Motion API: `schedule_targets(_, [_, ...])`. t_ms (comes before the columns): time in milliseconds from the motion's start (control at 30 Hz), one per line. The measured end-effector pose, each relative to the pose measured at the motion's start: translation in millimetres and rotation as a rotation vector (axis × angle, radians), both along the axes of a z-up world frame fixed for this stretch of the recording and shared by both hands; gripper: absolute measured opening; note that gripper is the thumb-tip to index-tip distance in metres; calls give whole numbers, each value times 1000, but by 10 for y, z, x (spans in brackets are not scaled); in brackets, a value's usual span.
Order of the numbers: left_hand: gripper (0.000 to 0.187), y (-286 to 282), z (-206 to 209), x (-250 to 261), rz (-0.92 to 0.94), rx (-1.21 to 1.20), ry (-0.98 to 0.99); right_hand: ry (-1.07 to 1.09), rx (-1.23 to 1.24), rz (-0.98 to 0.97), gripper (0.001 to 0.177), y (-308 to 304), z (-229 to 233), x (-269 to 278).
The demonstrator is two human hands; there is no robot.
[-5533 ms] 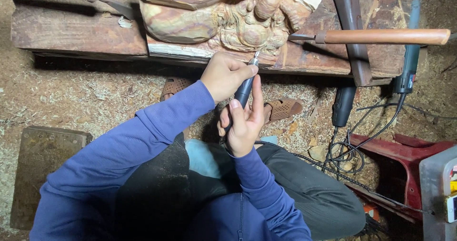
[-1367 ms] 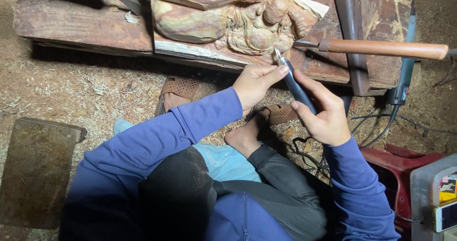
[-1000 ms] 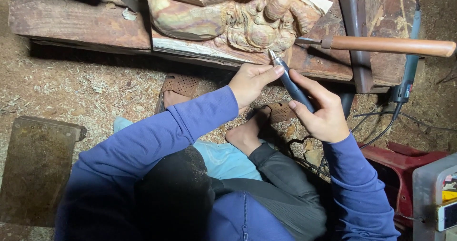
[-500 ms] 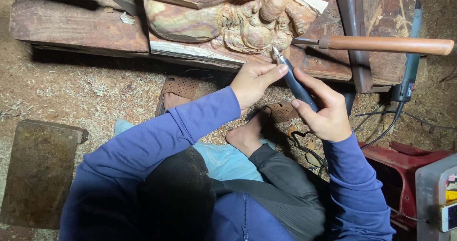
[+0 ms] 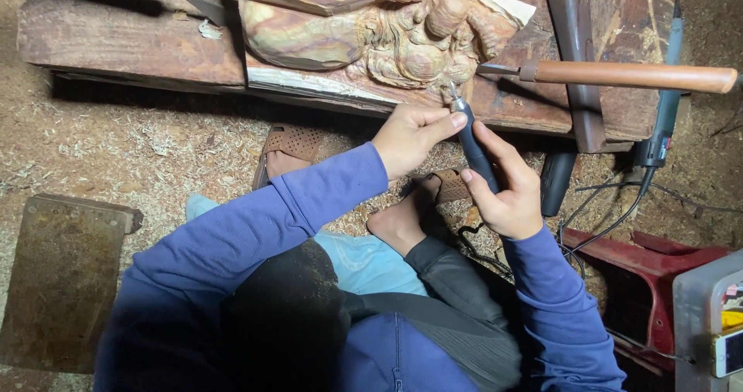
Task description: Using a rotary tool to carve intricate details into a wooden figure
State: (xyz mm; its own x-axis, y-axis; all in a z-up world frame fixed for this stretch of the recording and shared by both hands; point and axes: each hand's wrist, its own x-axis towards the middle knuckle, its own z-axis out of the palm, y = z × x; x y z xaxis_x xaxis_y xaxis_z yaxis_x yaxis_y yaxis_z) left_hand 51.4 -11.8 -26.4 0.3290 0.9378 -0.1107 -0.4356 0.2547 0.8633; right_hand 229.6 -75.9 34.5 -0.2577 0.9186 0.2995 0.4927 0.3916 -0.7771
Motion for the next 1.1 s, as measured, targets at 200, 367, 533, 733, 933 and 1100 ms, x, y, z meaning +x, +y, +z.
schedule_targets(200, [19, 17, -22, 38, 40, -25, 29, 74, 0, 7, 57, 56, -136, 36])
schedule_targets(367, [18, 31, -44, 161, 54, -3, 48, 92, 54, -15, 57, 39, -252, 83])
schedule_targets(533, [16, -39, 26, 185, 61, 27, 1, 62, 72, -44, 58, -92, 103, -4])
schedule_targets(733, [23, -164, 294, 154, -37, -58, 19, -77, -210, 17, 60, -117, 534, 38])
schedule_targets(933, [23, -200, 1241, 370, -219, -77, -13, 726, -176, 11, 66, -413, 302, -106])
schedule_targets(1100, [32, -302, 1228, 725, -83, -123, -214, 1142, -128, 392, 70, -395, 307, 212])
